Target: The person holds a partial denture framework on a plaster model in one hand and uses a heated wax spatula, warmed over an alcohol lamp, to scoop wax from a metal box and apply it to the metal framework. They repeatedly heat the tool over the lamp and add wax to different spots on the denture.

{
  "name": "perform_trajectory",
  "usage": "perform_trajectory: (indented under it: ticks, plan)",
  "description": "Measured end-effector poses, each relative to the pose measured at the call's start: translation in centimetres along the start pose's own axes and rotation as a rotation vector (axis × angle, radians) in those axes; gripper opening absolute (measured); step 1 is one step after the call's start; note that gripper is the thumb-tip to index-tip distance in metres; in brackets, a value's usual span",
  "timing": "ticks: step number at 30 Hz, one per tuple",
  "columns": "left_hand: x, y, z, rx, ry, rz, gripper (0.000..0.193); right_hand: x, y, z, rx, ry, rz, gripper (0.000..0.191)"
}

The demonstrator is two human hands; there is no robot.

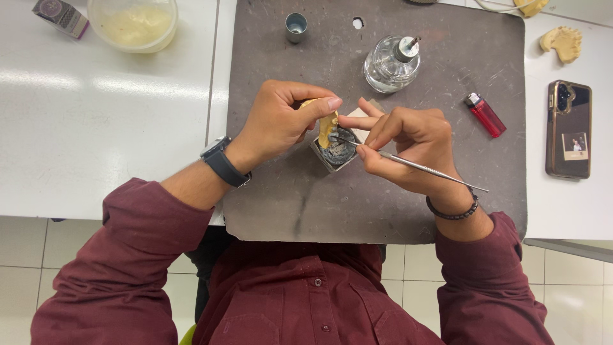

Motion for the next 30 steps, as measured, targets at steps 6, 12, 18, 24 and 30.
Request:
perform_trajectory:
  ticks: [6, 12, 18, 24, 30]
  plan:
    - [-0.02, -0.01, 0.00, -0.012, -0.004, -0.002, 0.026, -0.03, -0.07, 0.00, 0.010, 0.001, -0.009, 0.026]
    - [0.01, 0.02, -0.03, -0.014, -0.024, 0.004, 0.027, -0.06, -0.02, 0.04, 0.011, 0.005, -0.011, 0.025]
    - [0.01, -0.05, 0.00, -0.031, -0.005, 0.001, 0.027, -0.04, 0.06, 0.00, -0.014, 0.006, -0.008, 0.024]
    - [-0.02, 0.01, 0.04, -0.011, -0.017, 0.009, 0.027, -0.10, -0.03, 0.04, 0.012, 0.002, -0.002, 0.024]
    - [0.05, 0.06, 0.28, 0.038, 0.024, 0.010, 0.027, -0.08, -0.16, 0.18, 0.024, 0.000, 0.012, 0.025]
Point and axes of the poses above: each hand's wrist, its own x-axis away from the middle knuckle, its own y-axis out of the back of the hand, z = x × y, the point moved 2 cm from there along -x, towards the middle knuckle, and after that the axes turned 2 degrees about y, right-handed, at the moved point
